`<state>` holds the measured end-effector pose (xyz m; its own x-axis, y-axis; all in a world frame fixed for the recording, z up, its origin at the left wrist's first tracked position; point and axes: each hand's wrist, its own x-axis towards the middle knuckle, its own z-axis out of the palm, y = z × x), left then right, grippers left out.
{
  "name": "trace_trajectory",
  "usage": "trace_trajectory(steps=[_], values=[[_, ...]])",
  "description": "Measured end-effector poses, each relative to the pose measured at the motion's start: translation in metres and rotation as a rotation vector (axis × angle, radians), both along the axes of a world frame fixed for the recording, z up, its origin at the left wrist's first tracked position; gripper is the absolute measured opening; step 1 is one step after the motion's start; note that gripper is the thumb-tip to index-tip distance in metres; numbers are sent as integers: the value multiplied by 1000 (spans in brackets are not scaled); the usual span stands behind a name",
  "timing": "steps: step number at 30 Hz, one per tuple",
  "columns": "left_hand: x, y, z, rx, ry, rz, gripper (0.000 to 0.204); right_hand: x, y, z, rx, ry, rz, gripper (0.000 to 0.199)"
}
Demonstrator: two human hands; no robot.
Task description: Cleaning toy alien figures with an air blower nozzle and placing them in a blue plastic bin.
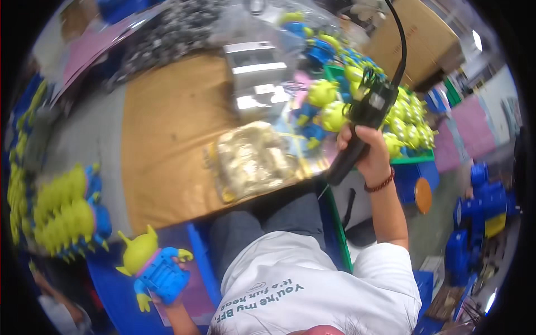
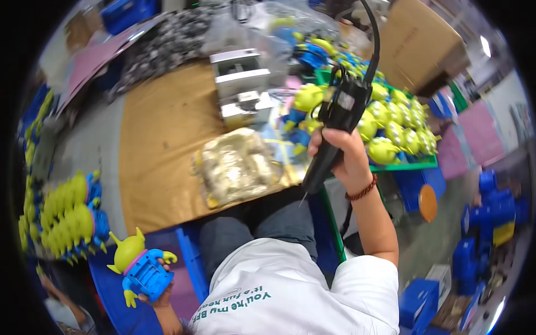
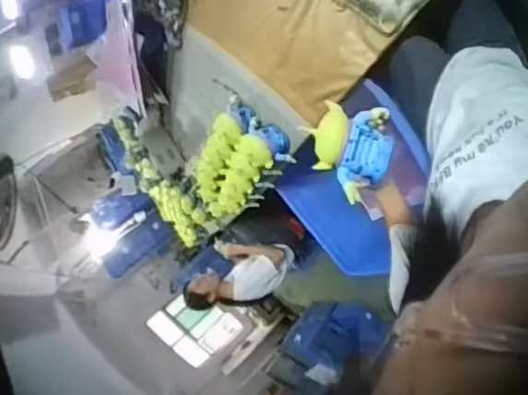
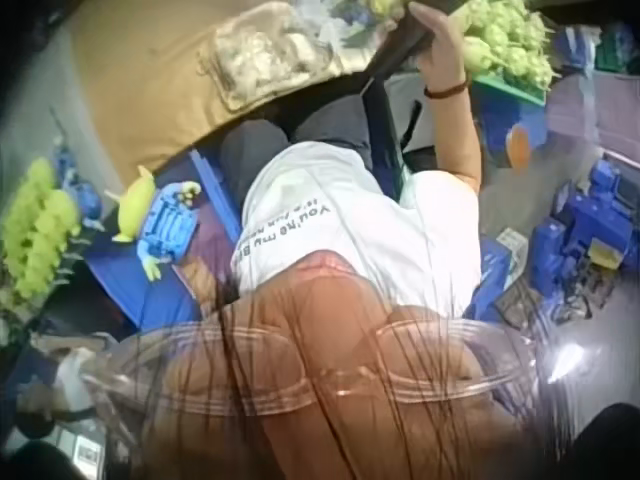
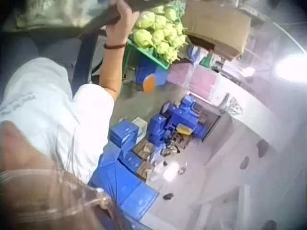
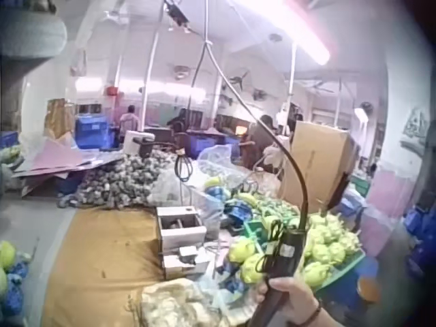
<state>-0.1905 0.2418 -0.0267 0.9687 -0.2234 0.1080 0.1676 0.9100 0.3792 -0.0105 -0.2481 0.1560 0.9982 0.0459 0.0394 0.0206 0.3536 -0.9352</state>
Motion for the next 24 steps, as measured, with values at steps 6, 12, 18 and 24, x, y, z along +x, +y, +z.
trace_trajectory(steps=[6,12,18,24], values=[[108,-145,38,94,-78,-324,97,7,-23,39,-195,-252,-129,49],[186,-232,28,-210,162,-478,96,83,1,42,0,-585,126,42],[192,-253,27,-416,592,-258,64,181,51,41,84,-478,109,14],[131,-206,41,61,790,-275,47,219,92,0,-63,-322,15,19]])
